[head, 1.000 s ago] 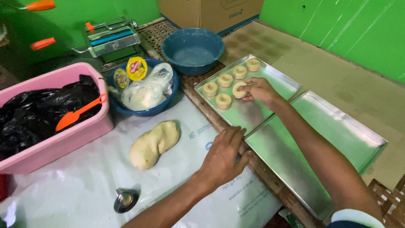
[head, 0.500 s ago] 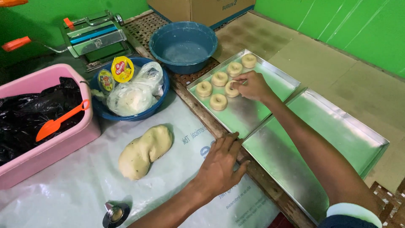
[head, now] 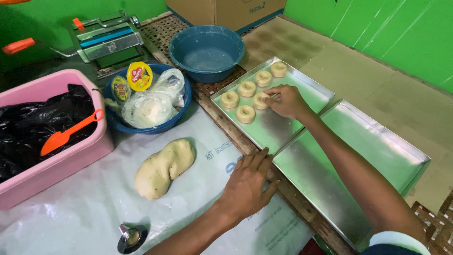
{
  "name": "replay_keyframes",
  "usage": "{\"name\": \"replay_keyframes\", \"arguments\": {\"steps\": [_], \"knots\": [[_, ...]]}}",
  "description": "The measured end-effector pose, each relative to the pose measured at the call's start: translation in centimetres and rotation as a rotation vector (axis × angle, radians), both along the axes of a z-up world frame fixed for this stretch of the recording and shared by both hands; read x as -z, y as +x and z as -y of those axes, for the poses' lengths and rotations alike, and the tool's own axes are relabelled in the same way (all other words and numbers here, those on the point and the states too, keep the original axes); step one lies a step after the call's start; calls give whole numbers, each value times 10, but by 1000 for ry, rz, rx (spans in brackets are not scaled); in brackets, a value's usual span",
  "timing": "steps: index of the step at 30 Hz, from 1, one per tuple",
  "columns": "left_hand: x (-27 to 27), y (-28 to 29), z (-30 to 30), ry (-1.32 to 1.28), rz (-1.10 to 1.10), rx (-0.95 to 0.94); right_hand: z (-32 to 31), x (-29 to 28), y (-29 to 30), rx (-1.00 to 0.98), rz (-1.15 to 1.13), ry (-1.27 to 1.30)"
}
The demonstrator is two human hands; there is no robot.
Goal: The person is shaping portions of dough into rounds and using a metal tip to cut holes in the center to create donut shapes.
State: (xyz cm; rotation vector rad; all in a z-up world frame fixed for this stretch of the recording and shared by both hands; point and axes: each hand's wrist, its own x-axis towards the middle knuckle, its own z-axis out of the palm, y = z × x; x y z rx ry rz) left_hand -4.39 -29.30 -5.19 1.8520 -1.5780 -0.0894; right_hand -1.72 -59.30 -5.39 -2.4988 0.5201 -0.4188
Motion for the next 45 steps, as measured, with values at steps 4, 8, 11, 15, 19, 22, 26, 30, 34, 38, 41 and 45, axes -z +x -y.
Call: {"name": "replay_keyframes", "arguments": {"steps": [4, 8, 11, 15, 19, 22, 26, 30, 34, 38, 41, 45], "knots": [[-11, -1, -11, 32, -50, 24, -2, 2, 1, -28, 59, -108], [-23, -6, -27, 7, -77, 35, -4, -3, 2, 19, -75, -117], [-32, -9, -44, -37, -101, 39, 1, 1, 2, 74, -131, -60], [-41, -11, -65, -32, -159, 35, 8, 1, 6, 137, -183, -16], [-48, -13, -87, 34, -178, 41, -2, -14, 4, 178, -360, -25], [-52, -17, -111, -29, -177, -32, -2, -19, 0, 83, -47, -102], [-61, -16, -156, -28, -197, -68, -49, -49, -4, -103, 186, -250], [-72, -14, -207, -13, -212, -75, -132, -95, -6, -205, 77, -322], [-60, -15, -252, -17, -240, -153, -217, -112, -1, -360, 49, -482], [-41, -12, -295, 24, -185, -208, -303, -117, 12, -514, -139, -416], [-22, -6, -328, 44, -83, -297, -358, -110, 20, -679, -183, -348], [0, 1, -364, -23, 87, -459, -439, -119, 23, -872, -279, -261]]}}
